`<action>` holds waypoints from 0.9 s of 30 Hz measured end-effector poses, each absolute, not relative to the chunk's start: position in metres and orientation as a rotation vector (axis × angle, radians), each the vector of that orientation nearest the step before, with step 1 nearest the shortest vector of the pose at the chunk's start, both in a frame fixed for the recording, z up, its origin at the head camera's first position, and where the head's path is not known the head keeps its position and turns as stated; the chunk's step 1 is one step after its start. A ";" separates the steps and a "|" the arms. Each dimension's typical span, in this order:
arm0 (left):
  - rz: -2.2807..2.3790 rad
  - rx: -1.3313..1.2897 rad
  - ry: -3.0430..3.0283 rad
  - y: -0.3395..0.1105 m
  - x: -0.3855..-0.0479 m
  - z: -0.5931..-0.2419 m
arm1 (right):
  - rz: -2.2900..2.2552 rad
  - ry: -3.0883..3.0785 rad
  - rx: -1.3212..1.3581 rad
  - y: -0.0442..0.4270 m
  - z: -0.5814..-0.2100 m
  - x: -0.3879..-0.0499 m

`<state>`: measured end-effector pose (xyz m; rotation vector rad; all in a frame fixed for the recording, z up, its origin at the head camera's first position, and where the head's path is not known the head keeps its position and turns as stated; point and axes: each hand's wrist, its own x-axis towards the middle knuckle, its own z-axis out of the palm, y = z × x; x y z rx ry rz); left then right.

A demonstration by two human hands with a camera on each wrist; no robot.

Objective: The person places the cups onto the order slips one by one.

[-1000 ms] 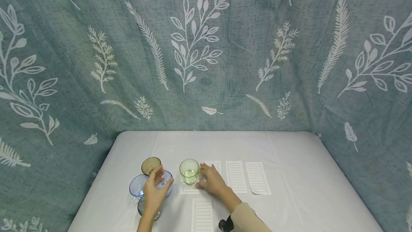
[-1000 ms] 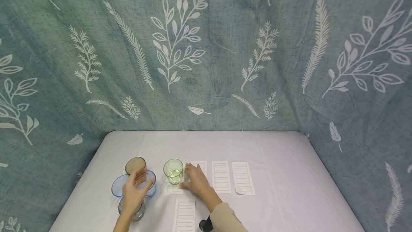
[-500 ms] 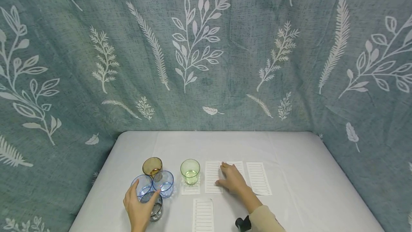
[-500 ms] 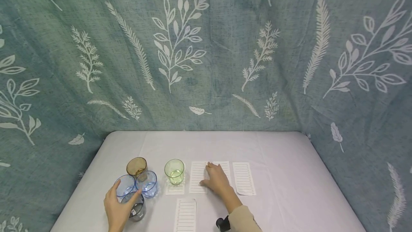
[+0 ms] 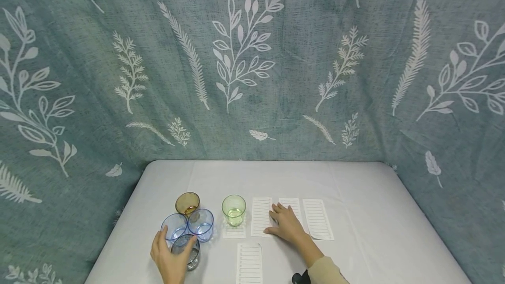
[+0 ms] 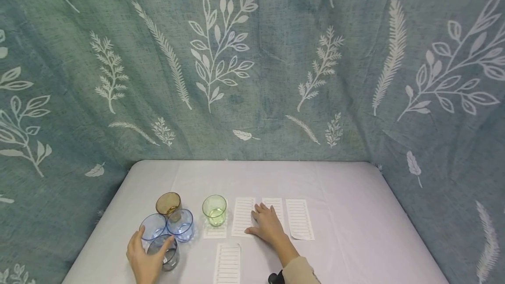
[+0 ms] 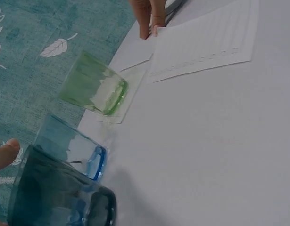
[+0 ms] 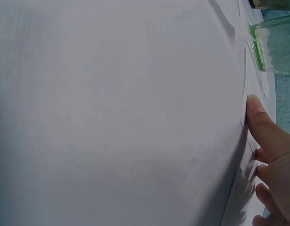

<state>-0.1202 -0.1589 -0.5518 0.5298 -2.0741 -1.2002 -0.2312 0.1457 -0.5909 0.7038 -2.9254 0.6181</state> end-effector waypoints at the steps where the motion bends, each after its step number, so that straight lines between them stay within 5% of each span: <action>1: -1.194 0.545 -2.079 -0.158 -0.119 -0.553 | 0.618 -2.920 0.696 0.146 -0.591 -0.231; 27: -1.290 0.786 -1.944 -0.135 -0.116 -0.562 | 0.694 -2.901 0.755 0.149 -0.587 -0.234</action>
